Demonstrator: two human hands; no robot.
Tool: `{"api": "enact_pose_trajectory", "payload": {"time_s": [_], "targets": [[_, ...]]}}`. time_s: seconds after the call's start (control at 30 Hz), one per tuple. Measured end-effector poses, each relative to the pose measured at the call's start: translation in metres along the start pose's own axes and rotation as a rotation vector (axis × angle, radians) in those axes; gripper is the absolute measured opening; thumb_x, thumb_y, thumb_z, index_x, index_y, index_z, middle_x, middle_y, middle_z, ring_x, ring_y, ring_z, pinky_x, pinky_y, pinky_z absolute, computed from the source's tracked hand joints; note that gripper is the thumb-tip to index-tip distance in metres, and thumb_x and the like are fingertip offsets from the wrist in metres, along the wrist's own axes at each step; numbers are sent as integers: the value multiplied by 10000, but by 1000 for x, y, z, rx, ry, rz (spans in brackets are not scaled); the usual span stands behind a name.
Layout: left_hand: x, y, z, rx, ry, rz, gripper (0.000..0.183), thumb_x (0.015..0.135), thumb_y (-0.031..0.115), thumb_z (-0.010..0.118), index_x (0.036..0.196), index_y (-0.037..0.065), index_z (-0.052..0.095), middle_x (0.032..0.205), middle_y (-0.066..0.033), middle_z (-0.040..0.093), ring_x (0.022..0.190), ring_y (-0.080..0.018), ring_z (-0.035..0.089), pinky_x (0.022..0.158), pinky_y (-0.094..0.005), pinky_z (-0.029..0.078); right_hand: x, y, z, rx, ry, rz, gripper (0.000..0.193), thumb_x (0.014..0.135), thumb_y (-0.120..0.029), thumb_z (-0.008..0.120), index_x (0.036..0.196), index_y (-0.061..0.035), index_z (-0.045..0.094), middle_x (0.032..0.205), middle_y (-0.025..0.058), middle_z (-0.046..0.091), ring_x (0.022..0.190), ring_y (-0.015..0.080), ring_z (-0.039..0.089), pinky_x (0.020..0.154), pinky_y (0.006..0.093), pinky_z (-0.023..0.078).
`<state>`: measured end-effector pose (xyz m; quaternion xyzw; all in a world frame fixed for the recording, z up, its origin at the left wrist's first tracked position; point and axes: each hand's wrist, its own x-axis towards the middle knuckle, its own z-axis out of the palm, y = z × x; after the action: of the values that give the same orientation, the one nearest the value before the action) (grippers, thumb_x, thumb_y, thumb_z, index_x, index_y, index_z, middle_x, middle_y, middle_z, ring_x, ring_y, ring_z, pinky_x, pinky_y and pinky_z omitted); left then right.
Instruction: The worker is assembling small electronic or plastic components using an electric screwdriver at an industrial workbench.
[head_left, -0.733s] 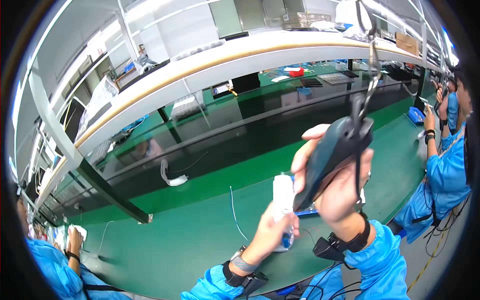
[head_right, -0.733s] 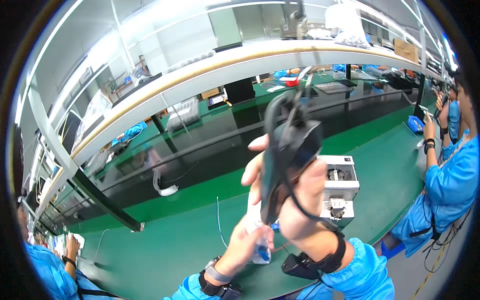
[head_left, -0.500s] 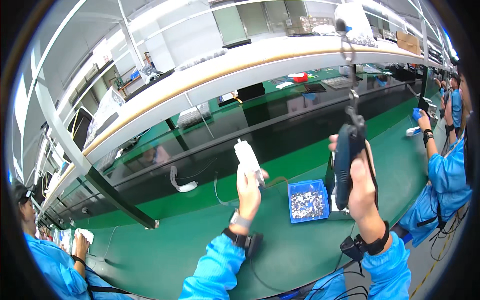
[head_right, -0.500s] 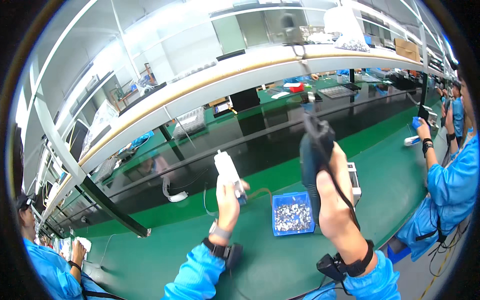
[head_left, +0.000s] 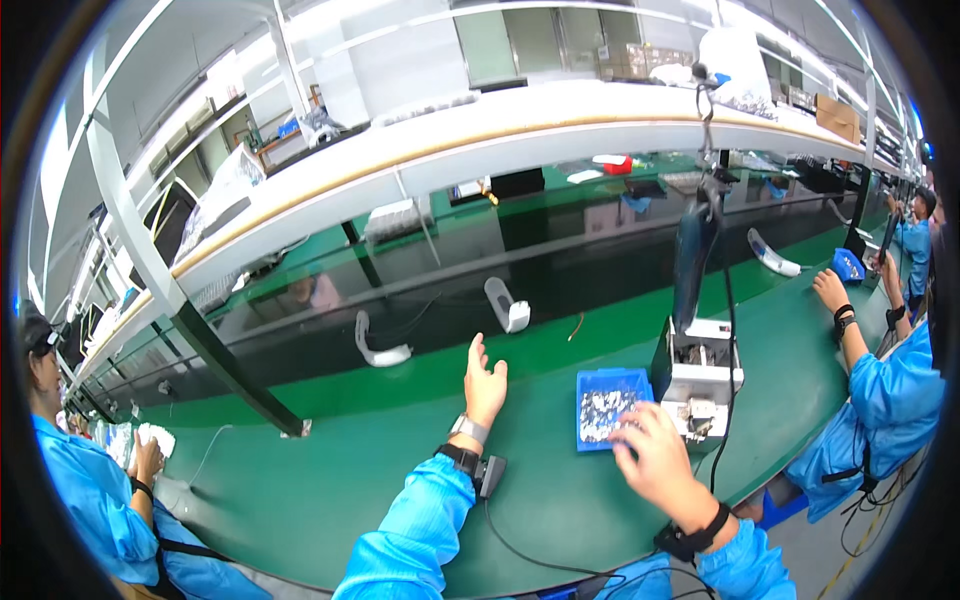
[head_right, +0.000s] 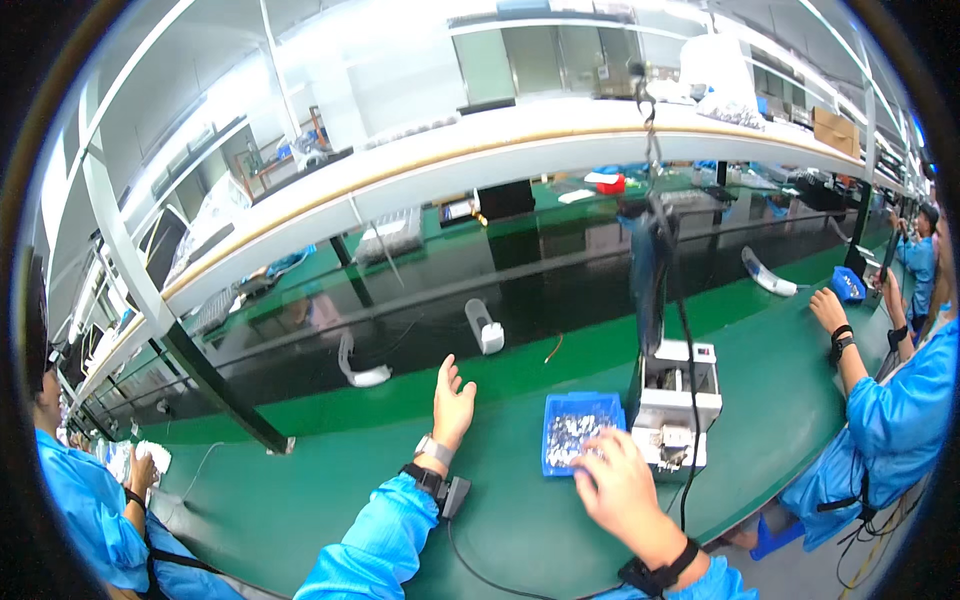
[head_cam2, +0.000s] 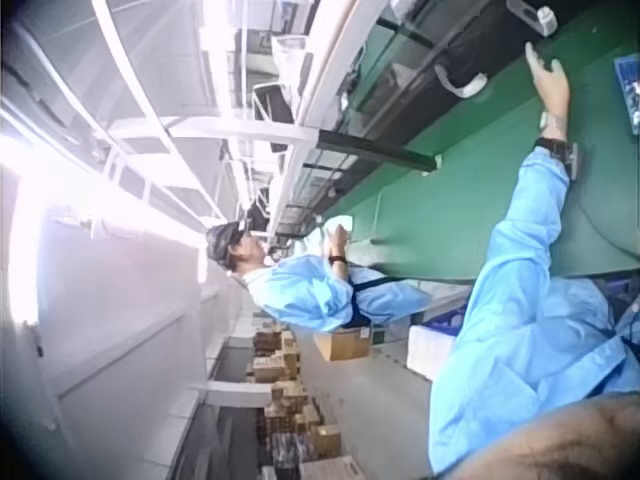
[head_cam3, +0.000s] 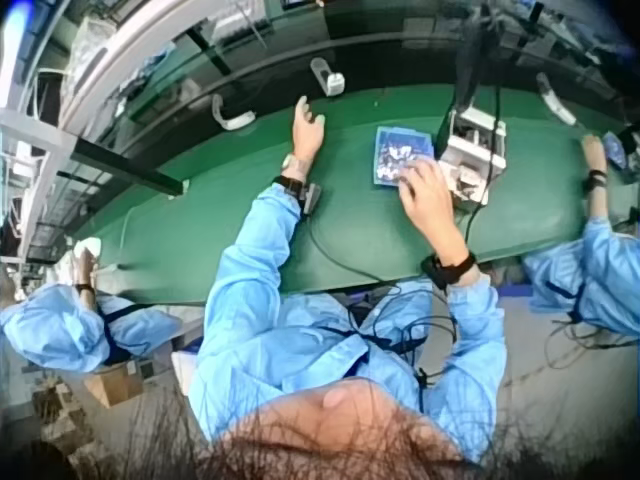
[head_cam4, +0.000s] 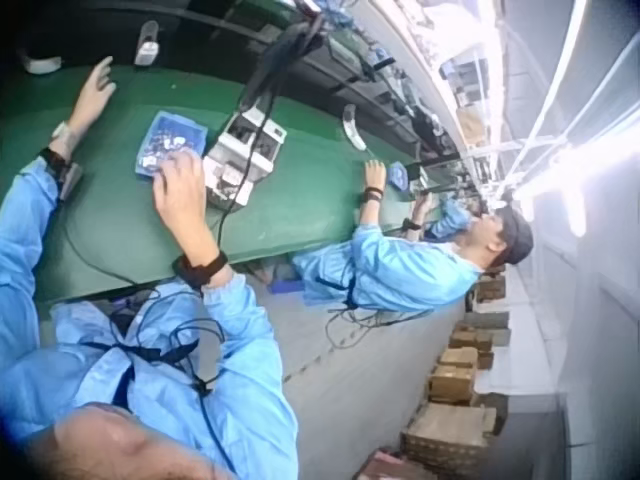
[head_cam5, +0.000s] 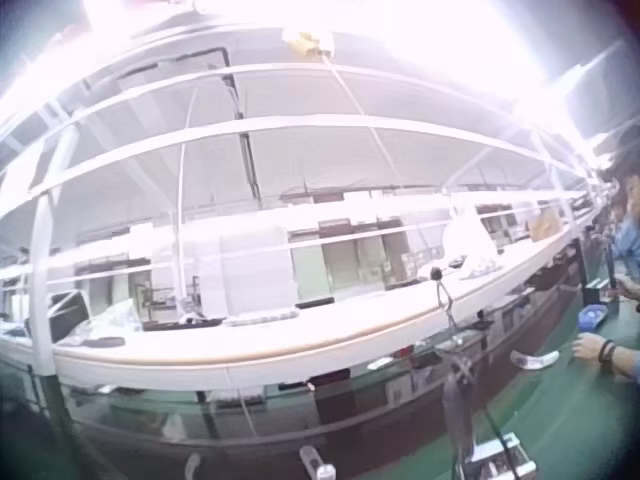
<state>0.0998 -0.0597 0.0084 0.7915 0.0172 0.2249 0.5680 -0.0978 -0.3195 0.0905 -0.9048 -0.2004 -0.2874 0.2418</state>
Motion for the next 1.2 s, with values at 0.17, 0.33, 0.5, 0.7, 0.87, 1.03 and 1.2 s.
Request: {"api": "enact_pose_trajectory", "payload": {"time_s": [0.17,0.33,0.5,0.7,0.87,1.03,1.2], "targets": [[-81,24,-46,-353,-505,-201,275,956,46,499,1205,51,615,900,-38,659,766,-92,613,634,-216,506,32,33,32,-27,-332,154,119,779,-148,718,868,-68,718,861,110,685,879,311,662,777,417,531],[-92,22,-62,-348,-548,-231,259,975,77,474,1180,58,631,789,0,630,651,-65,567,579,-203,468,53,39,60,-38,-593,212,215,722,-241,781,896,-121,742,829,122,712,853,321,689,784,435,543],[-89,20,-63,-364,-577,-168,251,967,77,476,1157,55,640,766,6,617,656,-62,555,588,-203,463,56,41,79,-106,-612,187,93,729,-194,740,755,-126,681,751,108,695,757,329,684,694,442,541],[-92,14,-65,-358,-558,-161,257,957,47,460,1133,42,647,769,-2,614,662,-65,553,608,-207,470,49,43,85,-25,-524,200,238,709,-168,783,896,-97,654,731,97,673,729,294,678,670,409,532],[-94,22,-65,-383,-572,-167,252,965,49,455,1122,30,650,773,-5,610,673,-63,549,622,-214,475,51,34,82,-141,-541,222,262,687,-174,807,893,-72,682,764,121,697,757,325,684,701,431,538],[-95,22,-66,-392,-575,-197,221,966,84,500,1118,38,653,761,5,610,666,-55,545,610,-218,474,52,28,76,-130,-577,250,126,693,-155,767,772,-76,710,777,122,702,749,331,684,711,429,548],[-95,23,-68,-372,-582,-187,219,967,81,500,1117,36,653,761,5,609,671,-56,547,610,-220,475,50,20,66,-27,-315,177,76,716,-83,715,788,-59,723,807,95,698,685,285,679,670,385,548]]}}
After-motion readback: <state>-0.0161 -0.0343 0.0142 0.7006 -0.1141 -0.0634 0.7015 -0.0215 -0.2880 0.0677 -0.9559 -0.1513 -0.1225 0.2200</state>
